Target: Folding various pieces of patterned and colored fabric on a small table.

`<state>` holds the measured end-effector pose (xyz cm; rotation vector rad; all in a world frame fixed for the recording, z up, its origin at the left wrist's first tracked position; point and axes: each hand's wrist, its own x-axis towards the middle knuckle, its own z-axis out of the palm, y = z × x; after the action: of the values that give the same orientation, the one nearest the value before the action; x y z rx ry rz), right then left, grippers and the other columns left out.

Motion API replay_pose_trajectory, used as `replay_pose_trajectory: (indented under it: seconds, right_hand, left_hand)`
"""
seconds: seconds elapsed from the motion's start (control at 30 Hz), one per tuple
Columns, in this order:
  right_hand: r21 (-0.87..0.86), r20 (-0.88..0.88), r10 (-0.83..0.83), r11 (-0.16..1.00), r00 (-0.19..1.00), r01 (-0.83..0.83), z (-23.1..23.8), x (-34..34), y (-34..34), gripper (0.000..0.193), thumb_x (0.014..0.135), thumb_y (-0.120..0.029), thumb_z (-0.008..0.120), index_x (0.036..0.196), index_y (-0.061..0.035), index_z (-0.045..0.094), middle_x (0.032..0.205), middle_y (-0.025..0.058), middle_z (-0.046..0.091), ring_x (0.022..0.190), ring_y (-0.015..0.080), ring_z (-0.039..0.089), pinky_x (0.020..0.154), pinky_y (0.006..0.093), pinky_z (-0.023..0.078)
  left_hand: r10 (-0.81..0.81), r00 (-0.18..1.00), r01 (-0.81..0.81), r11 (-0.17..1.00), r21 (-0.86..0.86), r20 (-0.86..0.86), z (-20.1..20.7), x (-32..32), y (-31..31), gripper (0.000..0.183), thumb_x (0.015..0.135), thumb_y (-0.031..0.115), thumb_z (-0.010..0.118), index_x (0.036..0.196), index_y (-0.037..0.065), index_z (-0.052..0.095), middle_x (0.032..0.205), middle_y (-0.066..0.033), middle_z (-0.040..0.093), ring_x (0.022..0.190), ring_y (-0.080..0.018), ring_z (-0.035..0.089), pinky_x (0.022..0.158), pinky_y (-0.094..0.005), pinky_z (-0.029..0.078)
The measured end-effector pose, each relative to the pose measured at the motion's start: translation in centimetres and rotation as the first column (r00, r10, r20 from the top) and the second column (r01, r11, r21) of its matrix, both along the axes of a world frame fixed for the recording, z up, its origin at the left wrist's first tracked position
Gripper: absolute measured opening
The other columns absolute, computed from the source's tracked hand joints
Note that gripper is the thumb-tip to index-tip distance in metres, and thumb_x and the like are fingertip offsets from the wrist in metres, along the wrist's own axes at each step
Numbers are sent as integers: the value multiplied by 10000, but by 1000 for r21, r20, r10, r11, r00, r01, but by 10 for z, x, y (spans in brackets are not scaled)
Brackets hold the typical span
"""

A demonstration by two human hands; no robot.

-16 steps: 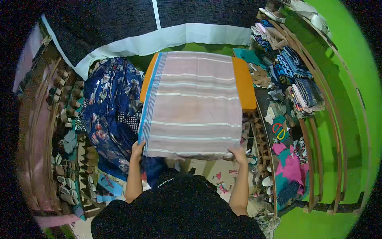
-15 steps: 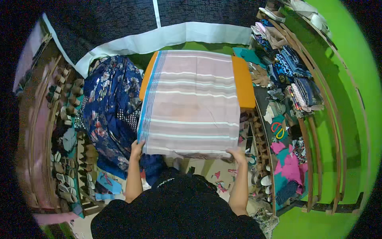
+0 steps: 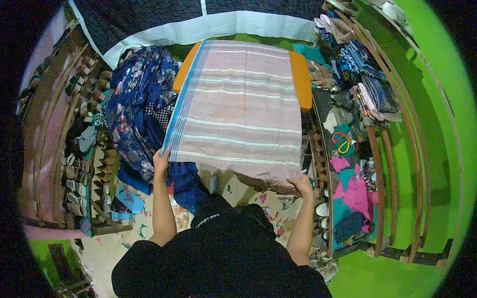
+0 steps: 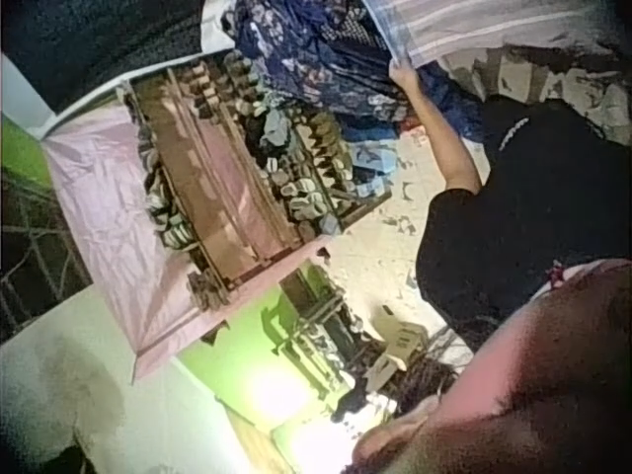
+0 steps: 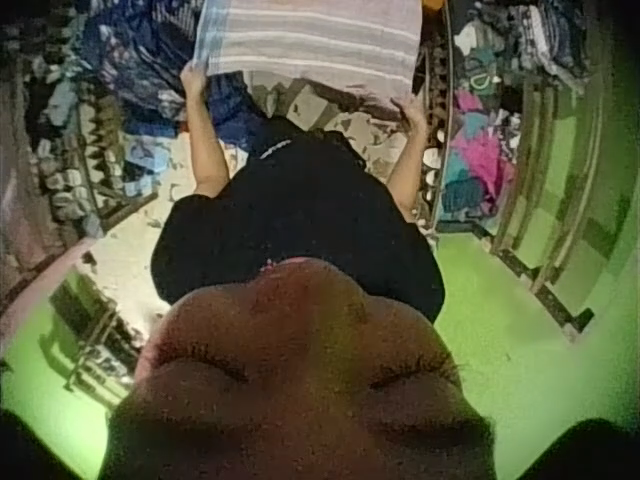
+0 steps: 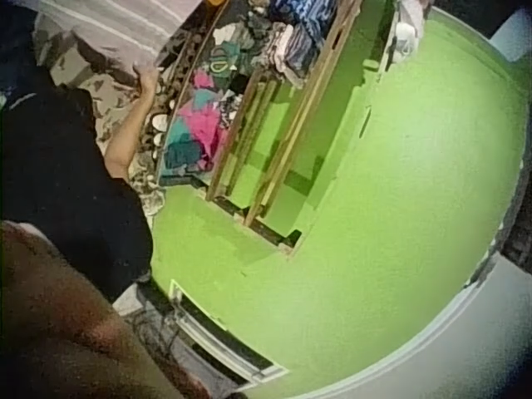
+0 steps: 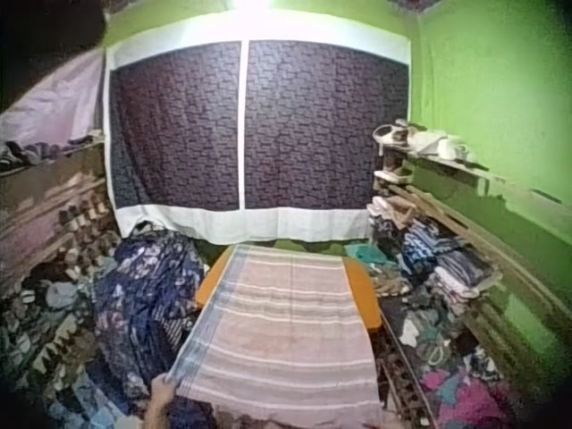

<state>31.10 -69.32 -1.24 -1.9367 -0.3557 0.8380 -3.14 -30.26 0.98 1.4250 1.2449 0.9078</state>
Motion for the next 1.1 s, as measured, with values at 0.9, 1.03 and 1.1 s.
replay_pose_trajectory:
  seconds: [0.9, 1.03, 1.1]
  right_hand:
    - [67, 399, -243, 969, 884, 236, 18, -18, -11, 248, 727, -155, 563, 828, 71, 543, 752, 104, 574, 683, 153, 517, 635, 261, 398]
    - [342, 267, -287, 921, 920, 188, 64, -30, 42, 252, 734, -61, 540, 952, 62, 514, 807, 88, 566, 676, 116, 501, 611, 238, 404]
    - [398, 215, -189, 913, 958, 91, 88, -39, 72, 271, 726, -50, 523, 978, 48, 515, 783, 64, 567, 695, 113, 512, 613, 239, 406]
  left_hand:
    - [88, 982, -103, 991, 87, 166, -2, 31, -49, 156, 756, 127, 582, 788, -4, 503, 646, -21, 544, 522, -42, 445, 444, -170, 325]
    - [-17, 980, 4, 998, 65, 198, 3, 44, -59, 124, 752, 110, 583, 771, -3, 538, 617, 3, 516, 554, -47, 451, 494, -182, 353]
    - [-112, 984, 102, 992, 76, 140, 13, 59, -67, 113, 753, 100, 582, 778, -5, 551, 634, 0, 522, 571, -51, 458, 505, -187, 362]
